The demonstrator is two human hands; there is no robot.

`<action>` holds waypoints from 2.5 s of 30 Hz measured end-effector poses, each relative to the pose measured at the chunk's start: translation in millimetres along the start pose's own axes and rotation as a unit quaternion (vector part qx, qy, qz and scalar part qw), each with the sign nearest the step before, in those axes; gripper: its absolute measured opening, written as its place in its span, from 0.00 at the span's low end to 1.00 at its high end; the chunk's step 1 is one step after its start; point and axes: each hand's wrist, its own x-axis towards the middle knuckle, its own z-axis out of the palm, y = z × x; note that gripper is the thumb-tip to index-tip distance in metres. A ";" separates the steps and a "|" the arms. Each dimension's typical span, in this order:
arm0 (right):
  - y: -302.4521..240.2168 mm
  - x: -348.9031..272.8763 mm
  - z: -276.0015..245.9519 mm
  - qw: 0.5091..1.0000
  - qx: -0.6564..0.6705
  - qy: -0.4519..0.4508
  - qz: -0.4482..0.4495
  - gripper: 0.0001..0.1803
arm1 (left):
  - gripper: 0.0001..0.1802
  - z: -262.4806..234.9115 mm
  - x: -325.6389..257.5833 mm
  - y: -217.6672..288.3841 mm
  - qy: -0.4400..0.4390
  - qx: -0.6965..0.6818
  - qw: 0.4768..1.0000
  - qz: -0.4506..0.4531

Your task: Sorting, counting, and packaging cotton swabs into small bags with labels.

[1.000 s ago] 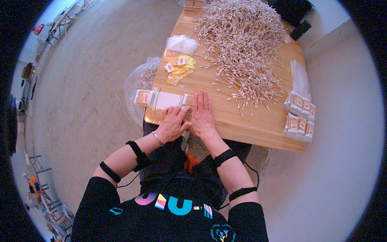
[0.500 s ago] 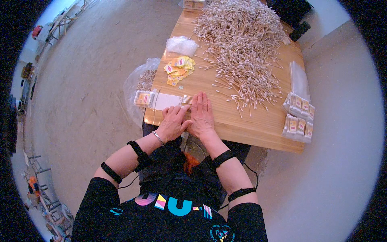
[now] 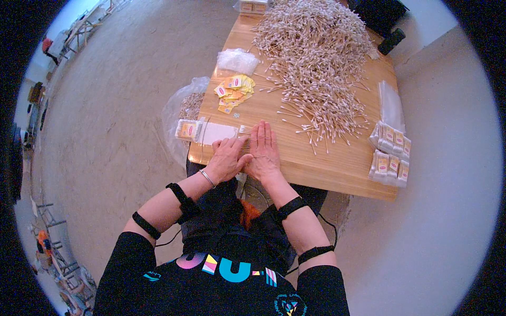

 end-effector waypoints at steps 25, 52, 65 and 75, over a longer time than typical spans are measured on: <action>-2.8 -0.1 -1.6 0.999 0.017 0.048 -0.008 0.48 | 0.29 4.3 16.0 -6.0 -0.008 -0.027 0.999 -0.038; -13.0 -5.3 -1.1 1.000 0.009 -0.018 0.011 0.49 | 0.21 15.4 22.7 -14.9 0.190 -0.137 0.970 -0.061; -68.2 21.6 11.0 0.997 0.053 -0.025 0.043 0.45 | 0.27 1.1 27.5 -49.3 0.211 -0.557 0.792 -0.133; -80.3 27.4 15.4 0.995 0.082 -0.011 0.058 0.46 | 0.29 -10.7 19.8 -54.9 0.162 -0.478 0.852 -0.142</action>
